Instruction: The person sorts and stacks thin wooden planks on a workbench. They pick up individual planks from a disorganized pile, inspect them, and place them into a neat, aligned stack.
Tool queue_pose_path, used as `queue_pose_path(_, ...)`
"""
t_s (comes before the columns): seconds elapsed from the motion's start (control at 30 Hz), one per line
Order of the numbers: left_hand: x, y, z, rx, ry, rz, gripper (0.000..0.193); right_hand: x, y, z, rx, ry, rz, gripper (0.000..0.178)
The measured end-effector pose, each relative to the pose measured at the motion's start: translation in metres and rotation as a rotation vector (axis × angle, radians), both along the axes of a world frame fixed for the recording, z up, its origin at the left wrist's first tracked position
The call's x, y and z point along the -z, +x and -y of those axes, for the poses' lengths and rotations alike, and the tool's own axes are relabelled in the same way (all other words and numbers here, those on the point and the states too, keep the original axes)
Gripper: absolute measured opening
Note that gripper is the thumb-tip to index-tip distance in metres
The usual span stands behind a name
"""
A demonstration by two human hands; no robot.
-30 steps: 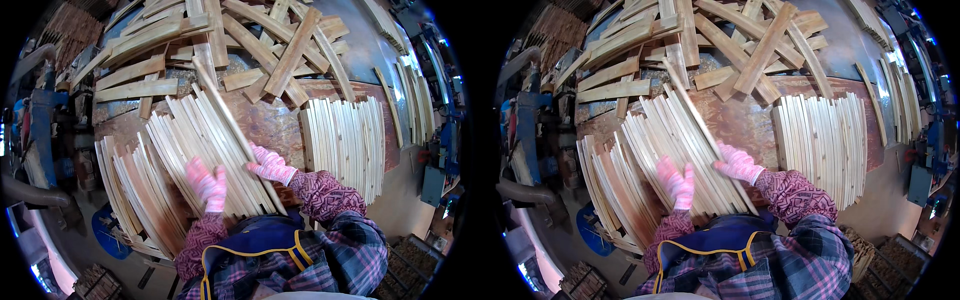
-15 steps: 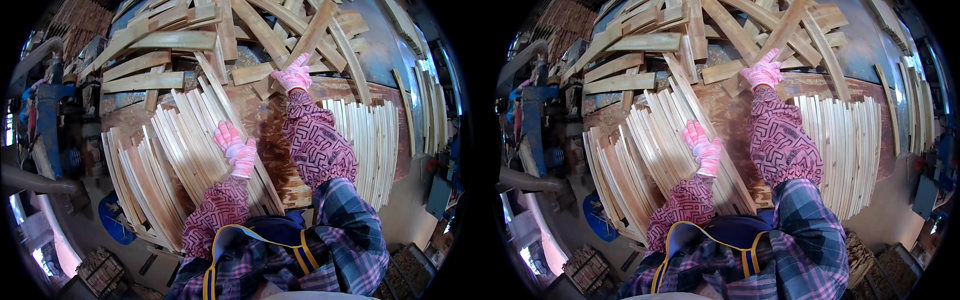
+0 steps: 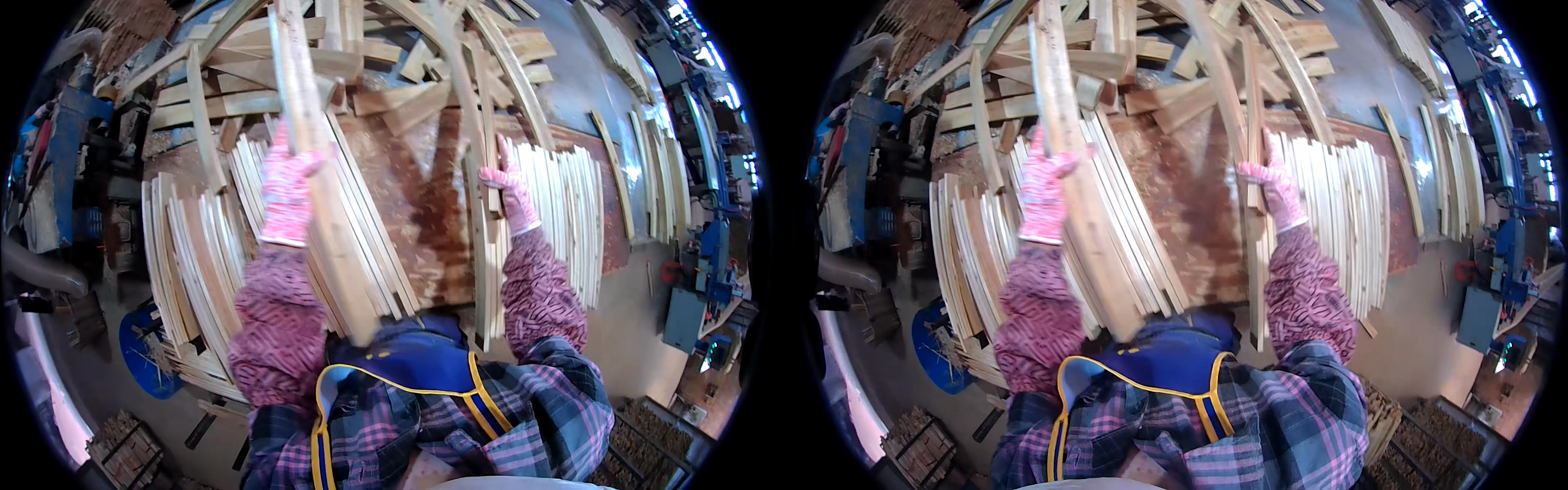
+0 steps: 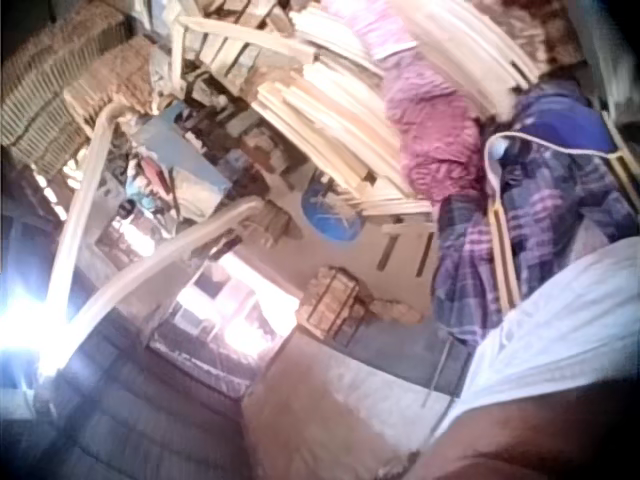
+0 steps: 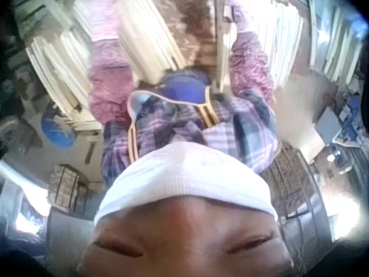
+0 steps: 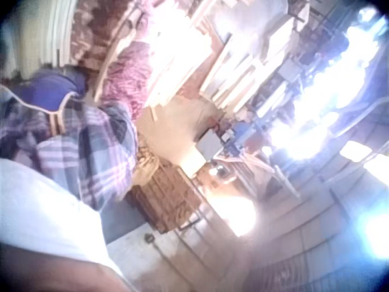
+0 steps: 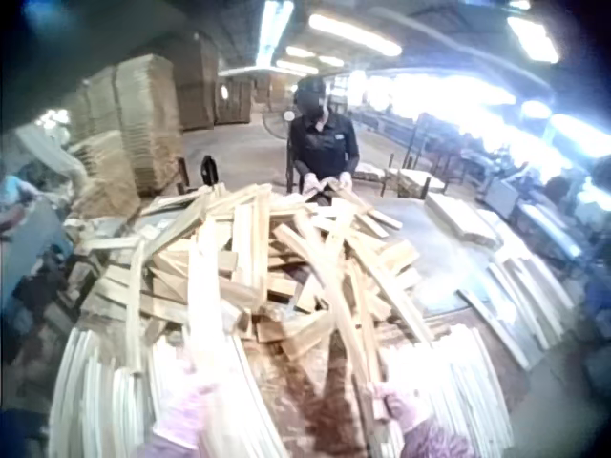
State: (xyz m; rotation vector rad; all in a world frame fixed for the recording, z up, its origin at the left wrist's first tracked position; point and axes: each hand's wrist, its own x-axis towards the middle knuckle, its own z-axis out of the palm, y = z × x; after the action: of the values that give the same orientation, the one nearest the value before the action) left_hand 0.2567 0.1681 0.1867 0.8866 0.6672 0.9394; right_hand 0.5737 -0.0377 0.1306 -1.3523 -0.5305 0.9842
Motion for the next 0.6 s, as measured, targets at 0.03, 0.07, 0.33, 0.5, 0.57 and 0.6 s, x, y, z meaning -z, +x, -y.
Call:
queue_pose_path(0.03,-0.003,-0.022,0.001,0.017,0.064,-0.065,0.084,0.013,-0.008,0.028,-0.037,0.081,-0.214,0.104)
queue_pose_path(0.07,-0.002,-0.042,0.005,0.04,0.128,-0.124,0.084,0.023,-0.015,0.054,-0.066,0.165,-0.422,0.099)
queue_pose_path(0.33,0.072,-0.198,0.116,0.059,0.087,-0.811,0.092,0.066,-0.073,0.111,-0.482,0.689,-1.657,0.102)
queue_pose_path(0.5,0.161,-0.252,0.153,-0.209,-0.037,-0.699,0.095,0.086,-0.076,0.135,0.069,0.319,-0.96,0.072)
queue_pose_path(0.57,0.152,-0.248,0.154,-0.249,-0.065,-0.689,0.094,0.119,-0.061,0.151,-0.027,0.161,-0.859,0.07)
queue_pose_path(0.6,0.146,-0.243,0.15,-0.261,-0.077,-0.696,0.093,0.123,-0.065,0.148,-0.179,0.102,-0.889,0.073)
